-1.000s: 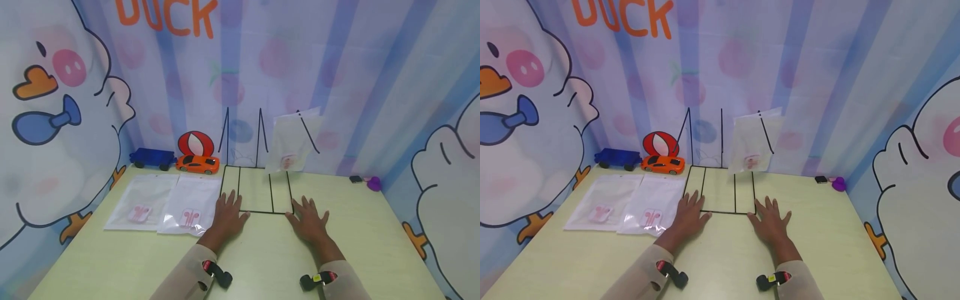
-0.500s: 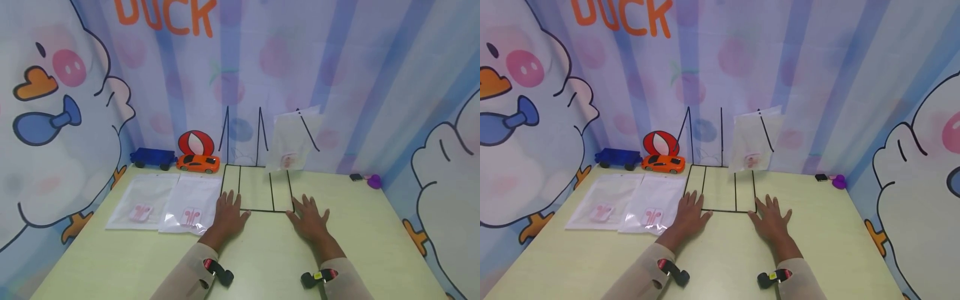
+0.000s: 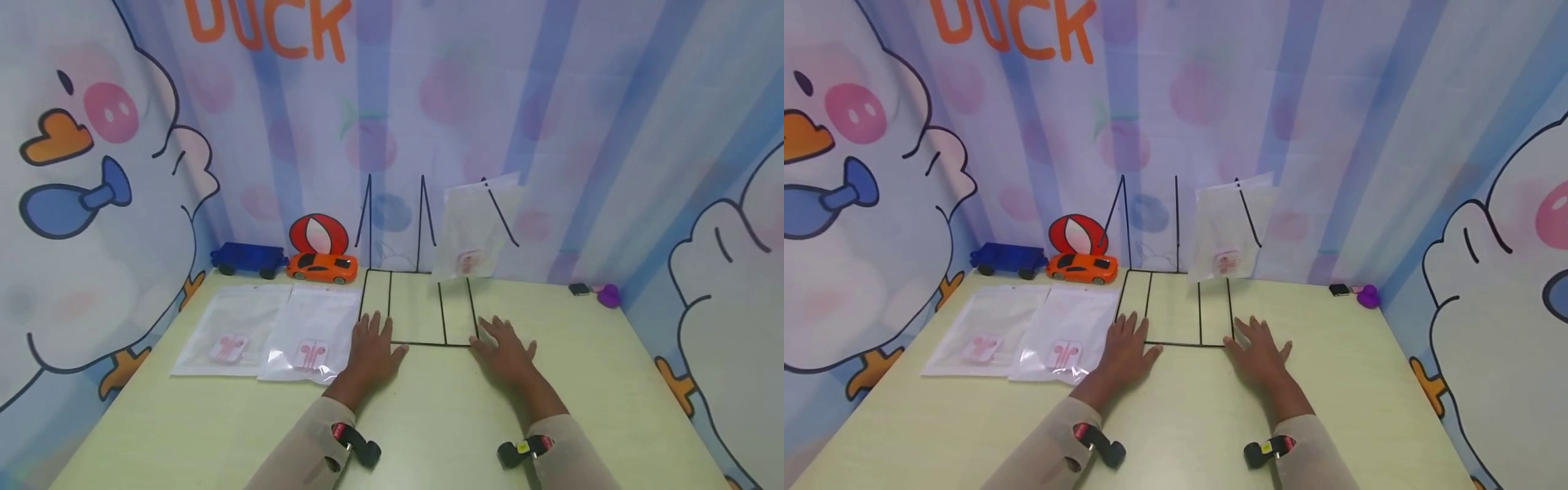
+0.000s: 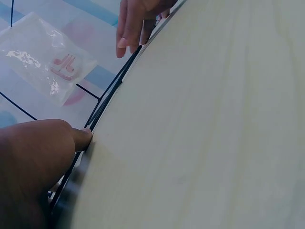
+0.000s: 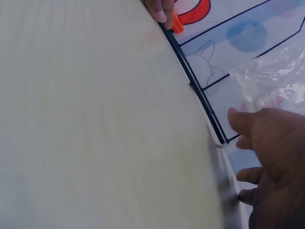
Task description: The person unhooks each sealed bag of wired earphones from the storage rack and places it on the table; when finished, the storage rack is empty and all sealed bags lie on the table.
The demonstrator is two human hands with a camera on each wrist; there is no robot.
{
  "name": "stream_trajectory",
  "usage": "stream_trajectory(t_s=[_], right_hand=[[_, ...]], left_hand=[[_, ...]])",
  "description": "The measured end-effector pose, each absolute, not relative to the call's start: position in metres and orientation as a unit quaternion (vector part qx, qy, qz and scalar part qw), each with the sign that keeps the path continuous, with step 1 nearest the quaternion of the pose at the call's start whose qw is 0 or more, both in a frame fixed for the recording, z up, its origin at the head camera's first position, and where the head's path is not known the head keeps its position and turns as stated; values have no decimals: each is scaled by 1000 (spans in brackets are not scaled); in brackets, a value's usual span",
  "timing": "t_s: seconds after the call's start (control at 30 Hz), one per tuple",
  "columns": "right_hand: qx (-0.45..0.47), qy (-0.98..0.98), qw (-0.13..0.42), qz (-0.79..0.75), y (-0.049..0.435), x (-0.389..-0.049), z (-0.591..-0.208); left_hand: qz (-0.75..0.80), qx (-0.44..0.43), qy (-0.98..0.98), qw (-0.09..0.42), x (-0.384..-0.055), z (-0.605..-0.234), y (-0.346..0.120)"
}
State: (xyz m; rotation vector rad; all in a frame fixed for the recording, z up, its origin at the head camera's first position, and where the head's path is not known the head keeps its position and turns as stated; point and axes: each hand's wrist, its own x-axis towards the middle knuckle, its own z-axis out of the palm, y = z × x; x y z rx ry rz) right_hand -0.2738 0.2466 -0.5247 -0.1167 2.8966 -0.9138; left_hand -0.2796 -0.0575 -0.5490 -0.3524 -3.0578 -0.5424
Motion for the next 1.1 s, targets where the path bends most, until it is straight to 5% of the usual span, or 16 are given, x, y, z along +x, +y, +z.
stream_trajectory(t_s=[1.1], right_hand=[[-45,845,8,-533,271,-353,-456]], left_hand=[[-203,-109,-973,1,-272,-540,-57]])
